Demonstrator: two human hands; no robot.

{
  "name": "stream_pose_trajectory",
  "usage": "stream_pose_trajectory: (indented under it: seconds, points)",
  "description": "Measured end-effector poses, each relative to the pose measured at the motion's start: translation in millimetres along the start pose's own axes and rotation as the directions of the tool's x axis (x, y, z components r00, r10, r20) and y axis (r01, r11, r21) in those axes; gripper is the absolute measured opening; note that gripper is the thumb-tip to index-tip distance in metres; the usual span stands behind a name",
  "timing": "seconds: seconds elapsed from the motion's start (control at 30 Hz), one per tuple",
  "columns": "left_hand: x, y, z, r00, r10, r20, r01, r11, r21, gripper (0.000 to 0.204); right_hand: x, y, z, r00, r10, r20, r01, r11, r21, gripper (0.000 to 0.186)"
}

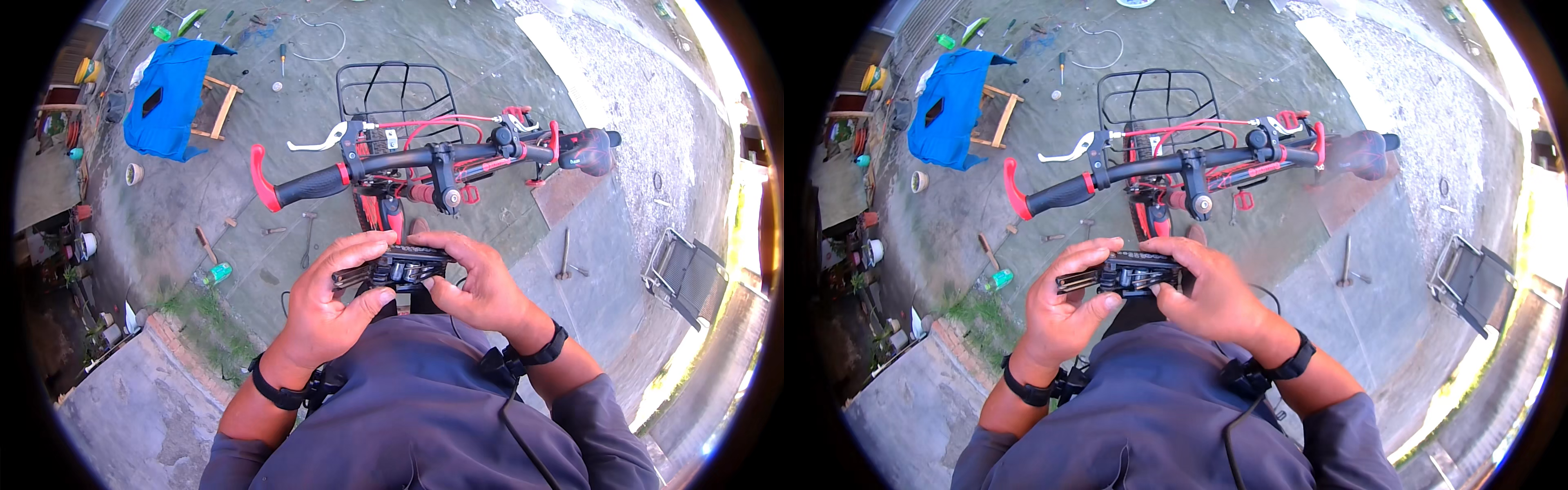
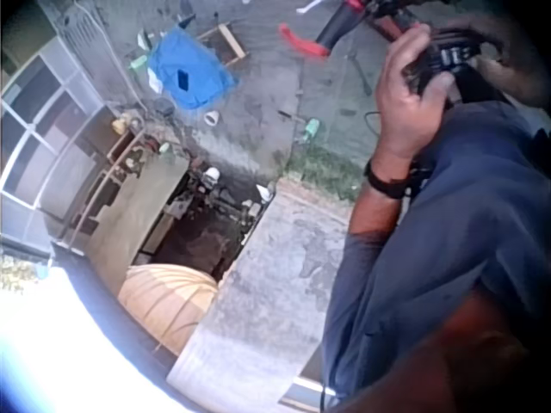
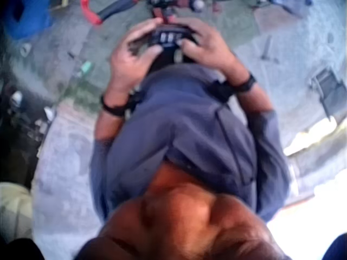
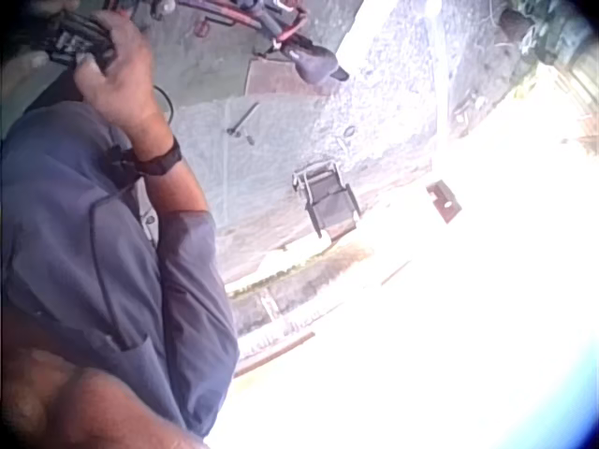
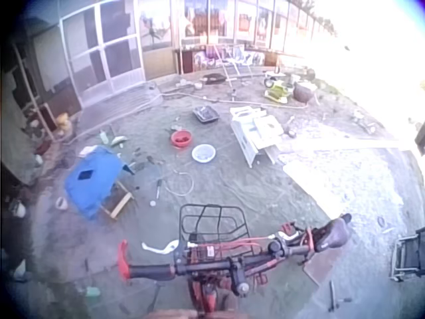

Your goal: The person uses a multi-tool to adjust a brake lever on a bicycle handlebar. They unfold a hex bit, tighten a screw on the brake assembly, and sit on a stool to finish the task.

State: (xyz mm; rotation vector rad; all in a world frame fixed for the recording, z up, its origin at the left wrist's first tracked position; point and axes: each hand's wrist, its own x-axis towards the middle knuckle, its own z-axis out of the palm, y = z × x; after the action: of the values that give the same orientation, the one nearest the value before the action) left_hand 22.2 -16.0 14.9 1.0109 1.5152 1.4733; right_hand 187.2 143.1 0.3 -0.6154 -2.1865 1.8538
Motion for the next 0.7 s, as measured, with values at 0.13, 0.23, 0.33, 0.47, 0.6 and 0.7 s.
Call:
stream_pose_trajectory:
  seconds: [0.13, 0.23, 0.33, 0.47, 0.6, 0.7]
  points:
    - [4, 5, 4, 0.998, 0.062, -0.001, -0.061, 0.988, 0.142, 0.046, 3, -4, -2, 0.999, -0.018, 0.031, 0.021, 0.995, -0.100, 0.046]
    - [5, 11, 5, 0.997, 0.080, 0.016, -0.082, 0.976, 0.203, 0.045, 1, -3, -2, 0.999, -0.044, 0.022, 0.047, 0.989, -0.140, 0.046]
    - [4, 9, 7, 0.997, 0.075, -0.016, -0.071, 0.978, 0.196, 0.046, 1, -3, -1, 0.996, -0.088, 0.004, 0.086, 0.977, -0.197, 0.046]
    - [3, 7, 12, 0.994, -0.012, -0.107, 0.015, 0.999, 0.031, 0.045, 2, -7, 3, 0.995, -0.095, -0.025, 0.084, 0.957, -0.276, 0.047]
    - [8, 8, 18, 0.932, -0.350, -0.091, 0.288, 0.870, -0.400, 0.042, 5, -15, 5, 0.990, -0.139, -0.022, 0.122, 0.927, -0.355, 0.050]
    - [7, -4, 16, 0.902, -0.431, 0.010, 0.357, 0.733, -0.579, 0.040, 13, -25, 6, 0.970, -0.241, 0.007, 0.222, 0.881, -0.418, 0.055]
